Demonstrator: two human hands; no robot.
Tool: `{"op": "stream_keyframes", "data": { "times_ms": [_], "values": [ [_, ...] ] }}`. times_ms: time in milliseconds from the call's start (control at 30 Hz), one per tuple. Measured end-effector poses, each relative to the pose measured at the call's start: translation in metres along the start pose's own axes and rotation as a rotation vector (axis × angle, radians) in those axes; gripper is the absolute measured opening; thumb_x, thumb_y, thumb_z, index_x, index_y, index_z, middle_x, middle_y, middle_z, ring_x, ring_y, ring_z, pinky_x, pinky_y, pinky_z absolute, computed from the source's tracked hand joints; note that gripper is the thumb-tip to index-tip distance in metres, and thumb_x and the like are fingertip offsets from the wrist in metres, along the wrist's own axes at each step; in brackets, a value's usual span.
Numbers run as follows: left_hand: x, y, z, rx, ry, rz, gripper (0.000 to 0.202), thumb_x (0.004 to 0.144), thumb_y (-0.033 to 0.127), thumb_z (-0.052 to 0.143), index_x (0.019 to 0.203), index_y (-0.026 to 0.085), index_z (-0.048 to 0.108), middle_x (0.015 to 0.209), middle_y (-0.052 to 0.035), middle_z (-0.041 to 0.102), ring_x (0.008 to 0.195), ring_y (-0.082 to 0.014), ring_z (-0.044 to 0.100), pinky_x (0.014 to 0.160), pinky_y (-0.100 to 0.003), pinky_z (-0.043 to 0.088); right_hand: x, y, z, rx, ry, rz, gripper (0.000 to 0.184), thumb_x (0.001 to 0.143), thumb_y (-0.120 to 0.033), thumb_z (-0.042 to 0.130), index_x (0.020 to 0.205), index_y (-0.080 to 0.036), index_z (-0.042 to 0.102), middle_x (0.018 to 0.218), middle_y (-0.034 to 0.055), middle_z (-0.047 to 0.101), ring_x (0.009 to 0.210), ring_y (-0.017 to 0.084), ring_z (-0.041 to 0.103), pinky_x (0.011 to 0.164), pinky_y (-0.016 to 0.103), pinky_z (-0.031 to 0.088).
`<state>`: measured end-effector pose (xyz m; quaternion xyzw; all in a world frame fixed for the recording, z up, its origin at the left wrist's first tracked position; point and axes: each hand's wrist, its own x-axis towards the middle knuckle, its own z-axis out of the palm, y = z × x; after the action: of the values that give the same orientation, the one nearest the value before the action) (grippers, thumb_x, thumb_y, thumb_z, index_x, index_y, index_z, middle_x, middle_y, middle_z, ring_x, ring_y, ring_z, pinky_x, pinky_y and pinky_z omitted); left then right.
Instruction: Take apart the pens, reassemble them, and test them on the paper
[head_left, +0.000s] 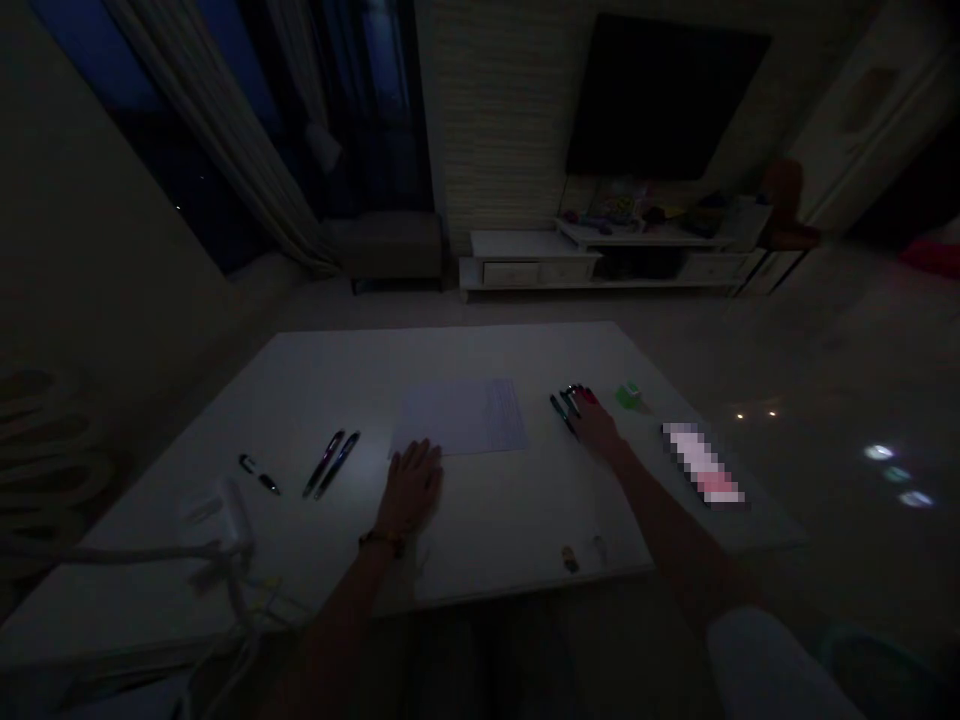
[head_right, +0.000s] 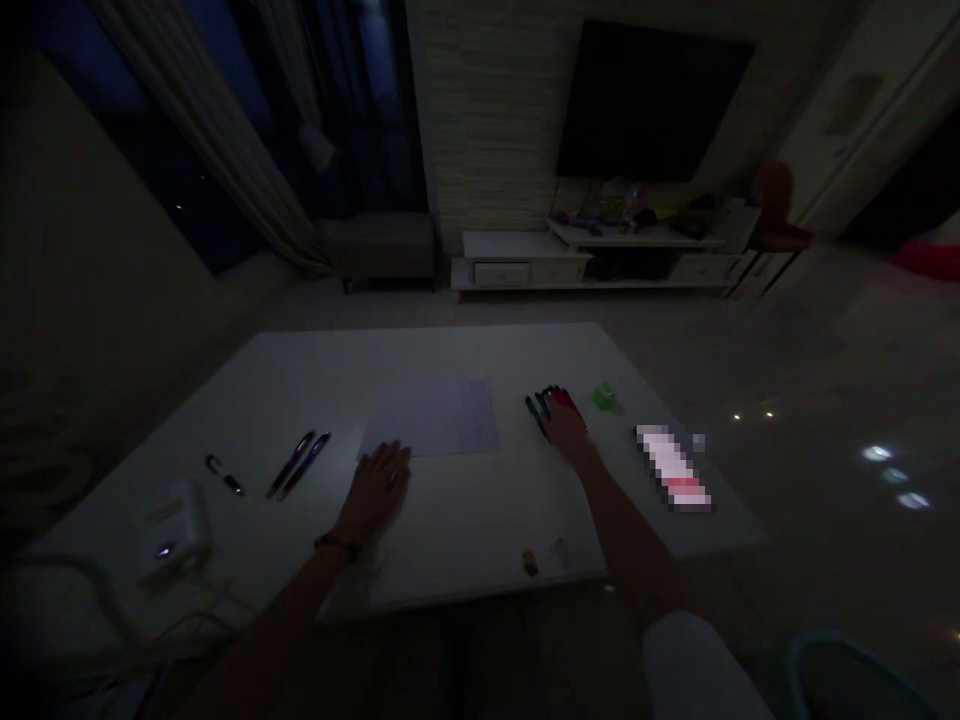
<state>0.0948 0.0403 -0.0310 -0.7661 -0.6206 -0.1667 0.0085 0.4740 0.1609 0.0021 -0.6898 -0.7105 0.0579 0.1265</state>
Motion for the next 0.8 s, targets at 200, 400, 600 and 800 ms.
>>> {"op": "stream_keyframes", "data": {
  "times_ms": [200,400,600,800],
  "values": [
    [-0.001,0.002,-0.001,-0.034,0.089,-0.01,0.043,0.089,0.034,0.036,0.128,0.021,0.047,0.137,-0.0097,0.043,0.13,-0.0263,0.032,0.106,-0.052,0.023,-0.031,0.001,0.011,0.143,0.224,-0.006,0.038,0.085,-0.031,0.044,0.117,-0.015,0.056,0.108,0.0142,0.06,0.096,0.023,0.057,0.083,0.034,0.042],
    [-0.018,-0.005,-0.031,-0.128,0.291,-0.167,0.033,0.089,0.031,0.035,0.108,0.016,0.058,0.107,-0.0108,0.063,0.1,-0.0209,0.057,0.089,-0.038,0.043,-0.124,0.024,0.023,0.349,0.328,0.119,0.04,0.082,-0.035,0.039,0.111,-0.014,0.058,0.088,0.0103,0.063,0.075,0.019,0.057,0.07,0.031,0.043],
    [-0.049,-0.079,-0.095,-0.009,0.23,-0.45,0.03,0.088,0.032,0.036,0.092,0.015,0.061,0.094,-0.0135,0.064,0.082,-0.021,0.059,0.077,-0.035,0.044,-0.195,0.044,0.024,0.363,0.31,0.202,0.042,0.08,-0.037,0.039,0.108,-0.015,0.059,0.094,0.0116,0.063,0.074,0.021,0.058,0.065,0.031,0.041],
    [-0.058,-0.123,-0.115,0.03,0.218,-0.697,0.032,0.085,0.028,0.036,0.094,0.005,0.057,0.096,-0.0247,0.062,0.09,-0.0313,0.06,0.075,-0.046,0.044,-0.201,0.029,0.016,0.284,0.269,0.28,0.038,0.081,-0.035,0.038,0.107,-0.018,0.06,0.103,0.0094,0.063,0.08,0.021,0.058,0.067,0.031,0.04]
  ]
}}
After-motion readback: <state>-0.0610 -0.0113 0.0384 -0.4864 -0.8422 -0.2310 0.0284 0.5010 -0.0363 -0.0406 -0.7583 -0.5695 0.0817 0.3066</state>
